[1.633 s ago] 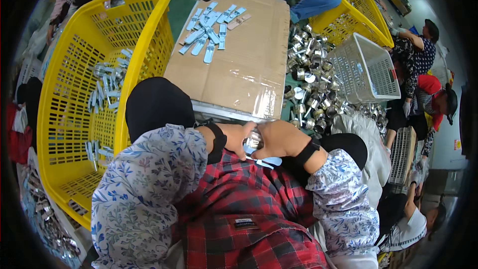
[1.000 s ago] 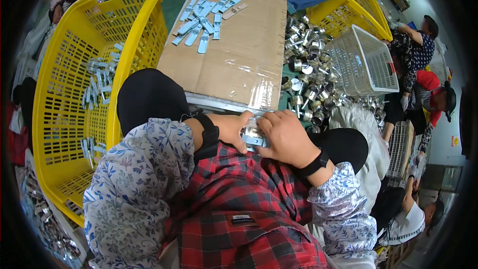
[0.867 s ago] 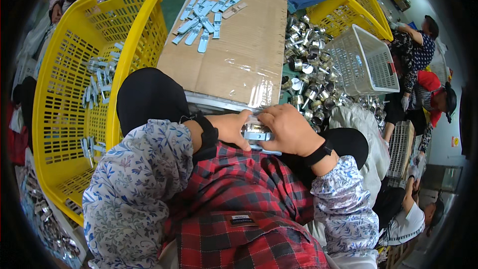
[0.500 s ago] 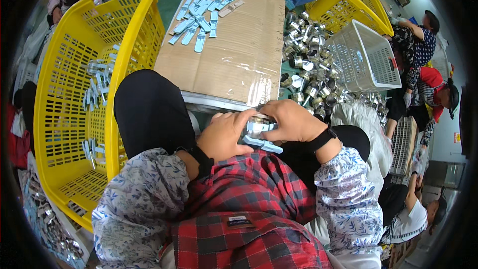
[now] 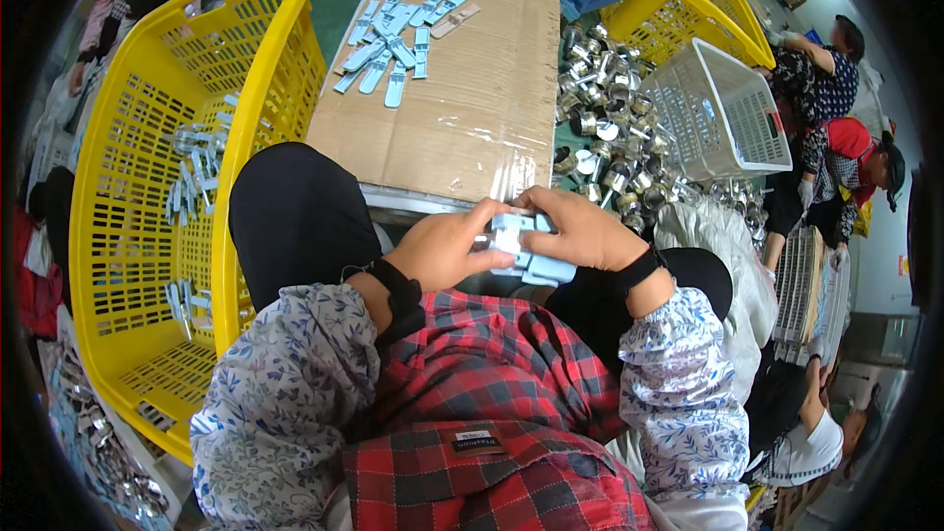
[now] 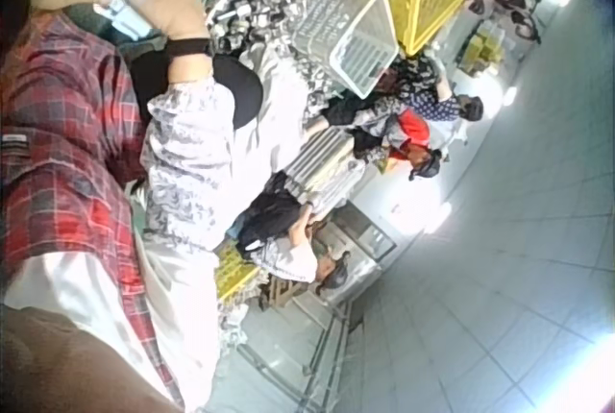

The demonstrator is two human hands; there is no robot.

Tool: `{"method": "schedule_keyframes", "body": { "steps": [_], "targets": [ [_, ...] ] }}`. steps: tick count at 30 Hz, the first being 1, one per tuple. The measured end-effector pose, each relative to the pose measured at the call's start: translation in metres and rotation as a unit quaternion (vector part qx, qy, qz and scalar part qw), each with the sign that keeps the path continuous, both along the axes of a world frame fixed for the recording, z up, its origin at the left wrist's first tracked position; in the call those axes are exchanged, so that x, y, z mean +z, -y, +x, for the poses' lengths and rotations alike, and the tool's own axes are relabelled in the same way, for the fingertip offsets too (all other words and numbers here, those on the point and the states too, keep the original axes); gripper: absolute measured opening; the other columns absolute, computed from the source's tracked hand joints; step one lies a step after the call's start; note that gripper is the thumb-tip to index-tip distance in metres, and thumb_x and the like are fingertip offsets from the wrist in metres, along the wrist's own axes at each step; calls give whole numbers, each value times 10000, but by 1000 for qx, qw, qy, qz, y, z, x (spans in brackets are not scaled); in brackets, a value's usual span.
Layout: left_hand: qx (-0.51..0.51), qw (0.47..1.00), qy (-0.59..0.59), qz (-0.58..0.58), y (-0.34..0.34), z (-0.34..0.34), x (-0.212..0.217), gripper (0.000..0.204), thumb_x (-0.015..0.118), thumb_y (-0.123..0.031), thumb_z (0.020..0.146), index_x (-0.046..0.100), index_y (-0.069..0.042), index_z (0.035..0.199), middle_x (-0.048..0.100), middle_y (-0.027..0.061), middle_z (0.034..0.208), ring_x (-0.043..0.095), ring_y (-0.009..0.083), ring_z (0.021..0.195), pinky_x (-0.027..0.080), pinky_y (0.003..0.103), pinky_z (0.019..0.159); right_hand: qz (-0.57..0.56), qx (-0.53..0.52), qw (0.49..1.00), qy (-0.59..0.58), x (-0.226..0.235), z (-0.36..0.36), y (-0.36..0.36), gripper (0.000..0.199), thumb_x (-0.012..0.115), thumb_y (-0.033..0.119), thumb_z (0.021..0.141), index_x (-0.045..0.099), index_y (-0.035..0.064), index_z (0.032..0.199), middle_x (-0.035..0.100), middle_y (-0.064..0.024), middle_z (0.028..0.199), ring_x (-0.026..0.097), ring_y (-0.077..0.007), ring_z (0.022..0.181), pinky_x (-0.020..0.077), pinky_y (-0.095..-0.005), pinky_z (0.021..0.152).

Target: The person arranges blue plastic components on a cardboard surface, fits them onto metal lock cylinders by hand, and places the assembled locks into a yellow basket.

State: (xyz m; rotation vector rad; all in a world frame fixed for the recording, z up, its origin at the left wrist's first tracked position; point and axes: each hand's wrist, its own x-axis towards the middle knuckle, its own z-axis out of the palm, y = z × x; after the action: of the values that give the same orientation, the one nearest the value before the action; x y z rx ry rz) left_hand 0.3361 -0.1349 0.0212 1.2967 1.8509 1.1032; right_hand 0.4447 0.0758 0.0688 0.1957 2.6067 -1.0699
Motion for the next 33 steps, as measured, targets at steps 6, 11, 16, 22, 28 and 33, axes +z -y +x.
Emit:
{"method": "schedule_keyframes", "body": {
  "steps": [6,11,16,22,28,33],
  "targets": [
    [-37,996,-8,-75,-13,-19,10,518,631,-461,917,480,-75,1227,676,225,928,660,415,886,494,459,745,190,36,975,-111,13,3,5,340,667,293,845,669,53,1086,634,-145,1048,607,-330,1001,460,-434,895],
    [-72,993,67,-65,-28,-40,3,469,602,-403,975,455,-36,1226,615,132,780,620,239,736,469,355,679,172,45,954,-243,29,-2,17,367,686,282,810,649,39,1083,640,-145,1043,610,-326,987,442,-448,912],
    [-103,976,155,-114,-47,-57,3,532,573,-462,978,505,32,1166,649,133,854,616,186,688,491,348,661,315,94,908,-262,33,5,40,675,840,319,649,548,-12,1159,618,-153,1089,583,-336,1052,425,-433,951],
    [-88,955,228,-170,-57,-68,2,533,529,-479,992,547,39,1114,656,140,862,644,232,728,492,361,688,274,97,929,-230,22,-20,21,506,796,190,589,526,23,983,593,-130,928,588,-325,944,444,-423,899],
    [95,964,-242,63,-43,-51,26,336,637,-243,912,580,-11,1148,620,201,1087,577,416,1012,465,459,861,206,98,957,-181,18,-40,-6,446,746,292,675,568,10,972,630,-181,848,627,-362,881,457,-442,860],
    [-23,957,-279,71,-32,-21,41,597,758,-185,755,508,28,1254,534,183,1273,508,362,1192,404,440,1027,77,64,988,-113,7,-58,-35,524,716,330,691,628,-26,1065,679,-238,868,655,-430,844,527,-444,766]
  ]
}}
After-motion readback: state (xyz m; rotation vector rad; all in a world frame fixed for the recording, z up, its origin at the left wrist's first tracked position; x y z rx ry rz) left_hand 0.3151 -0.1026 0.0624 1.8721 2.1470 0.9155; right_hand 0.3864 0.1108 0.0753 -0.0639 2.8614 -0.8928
